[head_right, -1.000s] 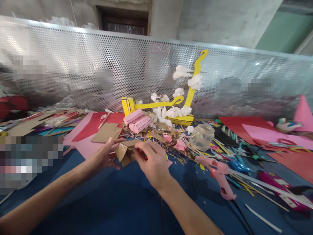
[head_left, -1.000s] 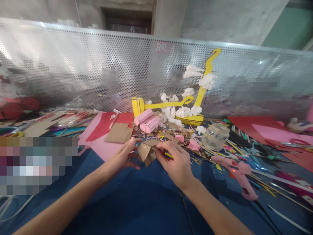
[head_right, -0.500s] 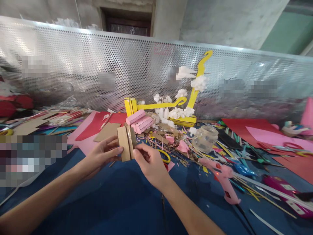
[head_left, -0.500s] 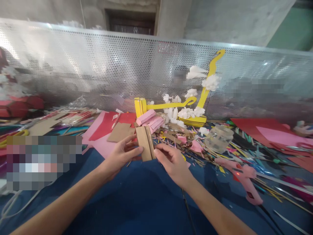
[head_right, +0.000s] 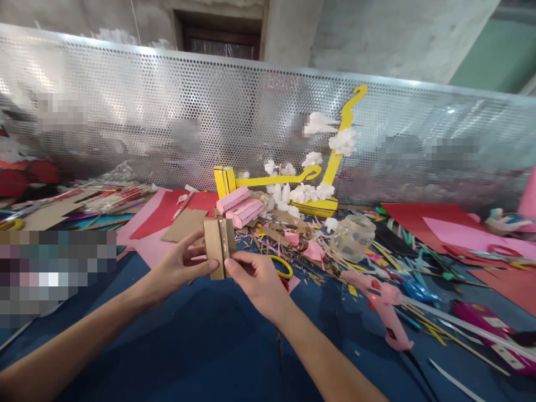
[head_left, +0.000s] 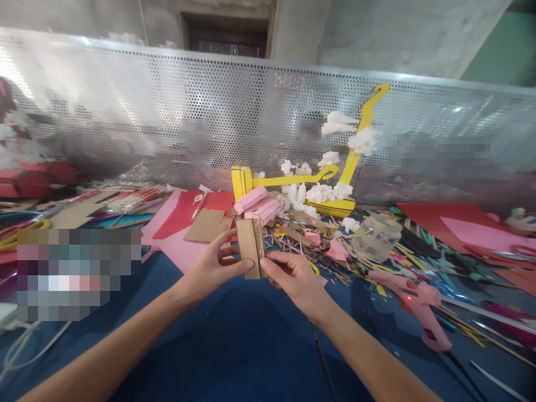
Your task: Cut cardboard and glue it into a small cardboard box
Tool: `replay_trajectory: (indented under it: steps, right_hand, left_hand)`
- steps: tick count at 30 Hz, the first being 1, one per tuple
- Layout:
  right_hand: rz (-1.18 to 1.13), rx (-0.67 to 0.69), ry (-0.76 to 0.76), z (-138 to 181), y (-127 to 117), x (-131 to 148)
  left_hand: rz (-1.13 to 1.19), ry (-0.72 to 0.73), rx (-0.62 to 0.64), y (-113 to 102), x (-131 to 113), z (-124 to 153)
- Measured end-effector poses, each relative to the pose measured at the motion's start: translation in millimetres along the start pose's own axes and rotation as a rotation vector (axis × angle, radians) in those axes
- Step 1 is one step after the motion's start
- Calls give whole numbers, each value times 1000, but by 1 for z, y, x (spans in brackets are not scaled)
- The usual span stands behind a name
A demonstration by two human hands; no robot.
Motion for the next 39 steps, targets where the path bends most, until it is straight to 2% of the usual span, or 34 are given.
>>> replay_trajectory:
  steps: [9, 17, 30, 39]
  right_hand:
    - [-84, 47, 71, -2, -1, -9]
    - [-145, 27, 51, -3, 0, -8]
    - [7, -73, -20, 0, 3, -7]
    - [-18, -89, -25, 0, 7, -9]
  left_hand:
    - [-11, -12, 81, 2, -6, 1]
    - [-10, -24, 72, -1, -7, 0]
    - [-25, 19, -4, 4, -9, 2]
    - [-65, 38, -16, 4, -5, 2]
Point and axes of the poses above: each hand's wrist, its own z-axis away from the middle knuckle, its own y-axis out of the palm, x = y × z, the point moved 1 cm from there along -z, towards the middle knuckle, and after that the axes turned 13 degrees about y, right-handed, at the moved point
